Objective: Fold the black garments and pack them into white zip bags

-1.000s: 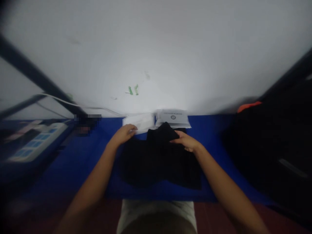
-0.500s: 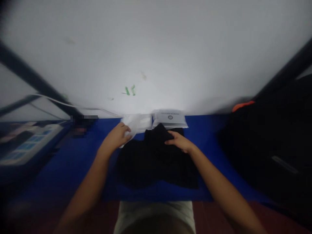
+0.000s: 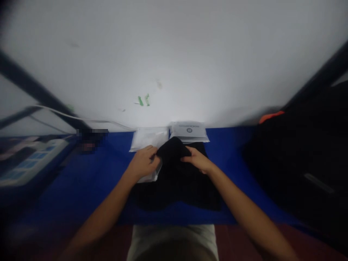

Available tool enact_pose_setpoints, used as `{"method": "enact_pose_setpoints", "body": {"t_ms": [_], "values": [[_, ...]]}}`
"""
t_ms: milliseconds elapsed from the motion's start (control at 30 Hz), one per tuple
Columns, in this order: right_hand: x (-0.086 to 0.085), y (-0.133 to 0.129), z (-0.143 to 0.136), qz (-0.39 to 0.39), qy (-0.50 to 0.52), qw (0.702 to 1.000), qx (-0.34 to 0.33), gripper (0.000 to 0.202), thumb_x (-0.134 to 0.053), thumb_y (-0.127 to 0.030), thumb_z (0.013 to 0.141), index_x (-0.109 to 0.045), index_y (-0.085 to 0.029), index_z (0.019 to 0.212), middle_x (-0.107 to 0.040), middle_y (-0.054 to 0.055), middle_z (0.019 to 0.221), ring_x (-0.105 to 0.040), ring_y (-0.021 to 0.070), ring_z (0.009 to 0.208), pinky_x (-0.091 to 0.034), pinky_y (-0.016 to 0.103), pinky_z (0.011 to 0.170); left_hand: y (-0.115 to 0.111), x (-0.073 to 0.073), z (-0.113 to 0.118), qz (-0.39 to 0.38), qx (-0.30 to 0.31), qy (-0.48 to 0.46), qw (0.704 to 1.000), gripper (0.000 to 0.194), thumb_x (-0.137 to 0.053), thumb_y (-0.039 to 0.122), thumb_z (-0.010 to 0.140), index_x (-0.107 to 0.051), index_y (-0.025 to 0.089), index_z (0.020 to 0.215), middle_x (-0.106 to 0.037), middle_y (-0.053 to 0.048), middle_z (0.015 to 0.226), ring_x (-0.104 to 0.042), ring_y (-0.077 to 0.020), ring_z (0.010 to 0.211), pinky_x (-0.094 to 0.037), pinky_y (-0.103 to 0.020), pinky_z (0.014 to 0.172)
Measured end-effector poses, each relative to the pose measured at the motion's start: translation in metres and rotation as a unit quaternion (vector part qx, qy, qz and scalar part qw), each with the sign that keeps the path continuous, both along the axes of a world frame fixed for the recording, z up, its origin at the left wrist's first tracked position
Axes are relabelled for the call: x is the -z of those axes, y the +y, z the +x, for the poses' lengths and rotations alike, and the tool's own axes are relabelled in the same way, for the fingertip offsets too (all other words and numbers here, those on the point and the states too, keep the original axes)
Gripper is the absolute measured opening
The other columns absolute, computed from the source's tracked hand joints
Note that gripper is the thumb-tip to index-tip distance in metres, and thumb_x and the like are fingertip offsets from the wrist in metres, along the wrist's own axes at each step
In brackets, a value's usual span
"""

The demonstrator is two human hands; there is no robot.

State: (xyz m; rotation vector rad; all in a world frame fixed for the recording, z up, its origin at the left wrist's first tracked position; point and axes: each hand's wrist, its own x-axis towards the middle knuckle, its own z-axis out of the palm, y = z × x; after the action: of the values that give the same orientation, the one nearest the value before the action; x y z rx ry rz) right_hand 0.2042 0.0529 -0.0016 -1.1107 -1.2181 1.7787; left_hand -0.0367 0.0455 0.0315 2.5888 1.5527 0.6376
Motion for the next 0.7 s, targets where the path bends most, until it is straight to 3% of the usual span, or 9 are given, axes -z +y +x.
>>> {"method": "enact_pose_setpoints", "body": {"t_ms": [167, 267, 533, 700], "values": [[-0.001, 0.0, -0.001, 0.001, -0.007, 1.0, 0.022, 0.05, -0.073, -0.014, 0.069, -0.063, -0.022, 0.118, -0.075, 0.002, 0.095, -0.071, 0.0197, 0.082, -0.057, 0.031, 0.076, -0.002, 0.006, 0.002, 0.087, -0.032, -0.053, 0.994, 0.033, -0.048, 0.032, 0.09, -0.046, 0.019, 0.059, -0.048, 0.0, 0.061, -0.044, -0.0129, 0.055, -0.03, -0.027, 0.053], [-0.004, -0.003, -0.002, 0.01, -0.008, 1.0, 0.001, 0.056, -0.072, -0.014, 0.07, -0.06, -0.023, 0.124, -0.074, 0.002, 0.098, -0.071, 0.0202, 0.084, -0.057, 0.032, 0.078, -0.002, 0.01, 0.004, 0.121, -0.038, -0.059, 0.99, 0.04, -0.047, 0.035, 0.093, -0.045, 0.019, 0.056, -0.046, 0.0, 0.057, -0.042, -0.0121, 0.054, -0.027, -0.026, 0.052], [-0.009, -0.015, -0.009, 0.01, -0.017, 0.991, -0.131, 0.055, -0.072, -0.01, 0.066, -0.063, -0.022, 0.119, -0.073, -0.001, 0.1, -0.067, 0.0173, 0.09, -0.052, 0.029, 0.085, -0.004, 0.025, 0.012, 0.143, 0.104, -0.054, 0.983, 0.035, -0.048, 0.027, 0.092, -0.051, 0.019, 0.058, -0.048, -0.001, 0.059, -0.044, -0.0126, 0.055, -0.026, -0.028, 0.052], [-0.002, -0.014, -0.017, -0.062, 0.019, 0.997, -0.043, 0.046, -0.069, -0.01, 0.065, -0.068, -0.021, 0.11, -0.074, -0.001, 0.084, -0.068, 0.015, 0.072, -0.053, 0.023, 0.066, -0.01, 0.024, 0.015, 0.135, 0.172, -0.04, 0.975, 0.033, -0.048, 0.027, 0.092, -0.054, 0.019, 0.061, -0.051, -0.002, 0.063, -0.048, -0.0138, 0.059, -0.033, -0.028, 0.055]]}}
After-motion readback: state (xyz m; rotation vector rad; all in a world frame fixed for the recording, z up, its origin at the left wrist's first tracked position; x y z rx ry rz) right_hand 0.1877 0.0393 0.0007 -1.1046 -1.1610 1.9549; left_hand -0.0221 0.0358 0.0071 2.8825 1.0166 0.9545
